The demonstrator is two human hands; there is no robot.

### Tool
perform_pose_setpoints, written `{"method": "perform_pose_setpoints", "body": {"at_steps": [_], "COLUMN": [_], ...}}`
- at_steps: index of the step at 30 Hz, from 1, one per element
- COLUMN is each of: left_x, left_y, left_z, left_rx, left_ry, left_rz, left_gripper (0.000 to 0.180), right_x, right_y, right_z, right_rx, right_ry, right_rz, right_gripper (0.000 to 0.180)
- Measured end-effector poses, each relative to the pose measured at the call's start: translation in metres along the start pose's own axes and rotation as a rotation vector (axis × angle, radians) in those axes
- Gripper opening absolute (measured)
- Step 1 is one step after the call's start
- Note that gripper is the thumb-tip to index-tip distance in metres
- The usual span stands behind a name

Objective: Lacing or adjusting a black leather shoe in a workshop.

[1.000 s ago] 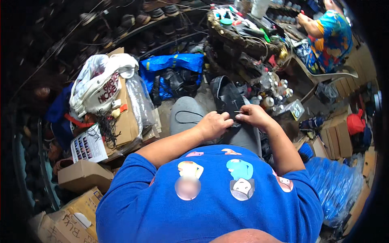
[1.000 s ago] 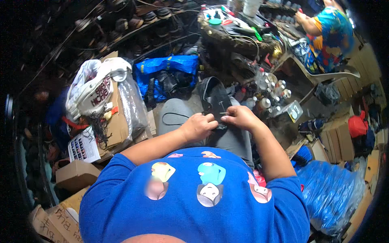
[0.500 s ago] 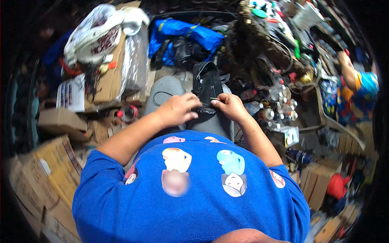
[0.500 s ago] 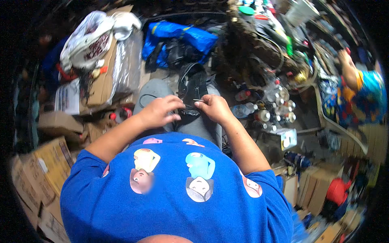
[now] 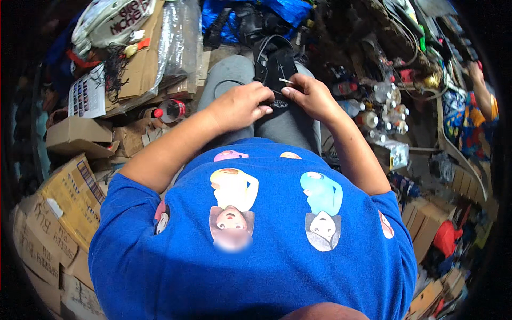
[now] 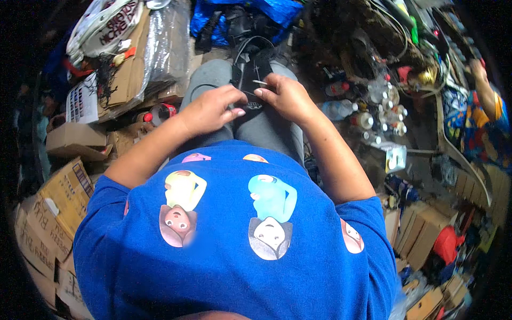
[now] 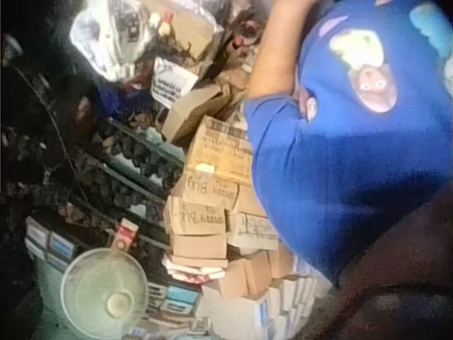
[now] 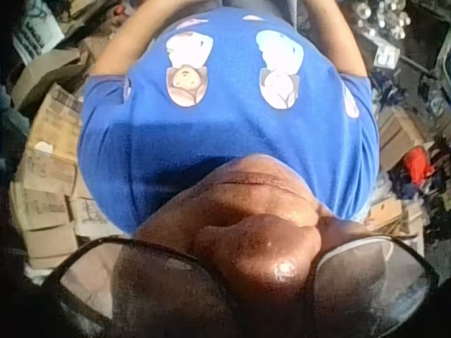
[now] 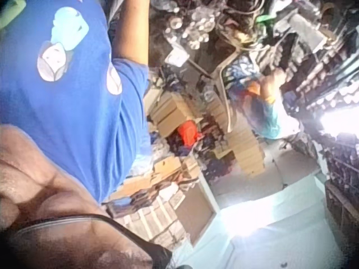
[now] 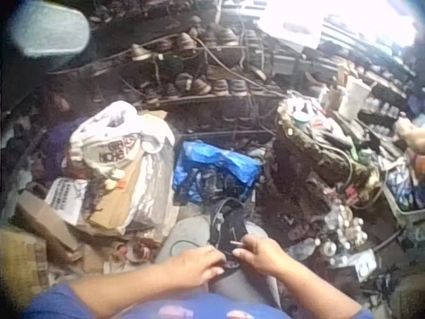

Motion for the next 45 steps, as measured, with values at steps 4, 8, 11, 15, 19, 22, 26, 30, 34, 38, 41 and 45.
{"method": "perform_pose_setpoints", "body": {"at_steps": [4, 8, 11, 15, 19, 22, 26, 30, 34, 38, 41, 45], "left_x": [0.021, 0.052, 0.07, 0.082, 0.092, 0.096, 0.103, 0.105, 0.109, 0.111, 0.111, 0.113], "left_y": [-0.017, -0.016, -0.005, -0.004, -0.005, -0.005, -0.001, -0.001, 0.0, 0.0, 0.001, 0.002], "left_z": [0.017, 0.027, 0.023, 0.021, 0.025, 0.026, 0.026, 0.028, 0.029, 0.027, 0.03, 0.033], "left_rx": [-0.14, -0.162, -0.13, -0.087, -0.104, -0.124, -0.164, -0.294, -0.321, -0.294, -0.319, -0.3], "left_ry": [0.006, 0.11, 0.183, 0.184, 0.169, 0.162, 0.087, 0.105, 0.057, 0.048, 0.068, 0.107], "left_rz": [-0.046, -0.048, 0.013, 0.097, 0.193, 0.261, 0.372, 0.434, 0.515, 0.53, 0.534, 0.535], "left_gripper": [0.013, 0.017, 0.017, 0.015, 0.015, 0.015, 0.014, 0.016, 0.02, 0.021, 0.022, 0.023], "right_x": [-0.027, -0.044, -0.046, -0.04, -0.034, -0.032, -0.031, -0.031, -0.032, -0.03, -0.025, -0.018], "right_y": [-0.002, -0.007, -0.015, -0.018, -0.021, -0.022, -0.024, -0.022, -0.016, -0.015, -0.02, -0.028], "right_z": [-0.029, -0.007, 0.011, 0.015, 0.018, 0.02, 0.028, 0.028, 0.019, 0.006, 0.007, 0.025], "right_rx": [0.524, 0.225, 0.047, -0.088, -0.2, -0.24, -0.263, -0.268, -0.082, 0.072, -0.017, -0.229], "right_ry": [-0.083, -0.141, -0.126, -0.114, -0.118, -0.136, -0.079, -0.036, 0.091, 0.091, -0.006, -0.081], "right_rz": [-0.349, -0.336, -0.284, -0.236, -0.204, -0.185, -0.141, -0.136, -0.145, -0.169, -0.153, -0.107], "right_gripper": [0.021, 0.013, 0.013, 0.017, 0.017, 0.017, 0.017, 0.017, 0.02, 0.021, 0.02, 0.017]}}
Point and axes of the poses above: each hand's wrist, its own x-axis towards the middle knuckle, its own y-axis out of the palm, z = x × y, the point moved 2 cm from there along x, towards the middle knuckle, and after that the axes turned 10 degrees about -y, right-handed, at the moved point
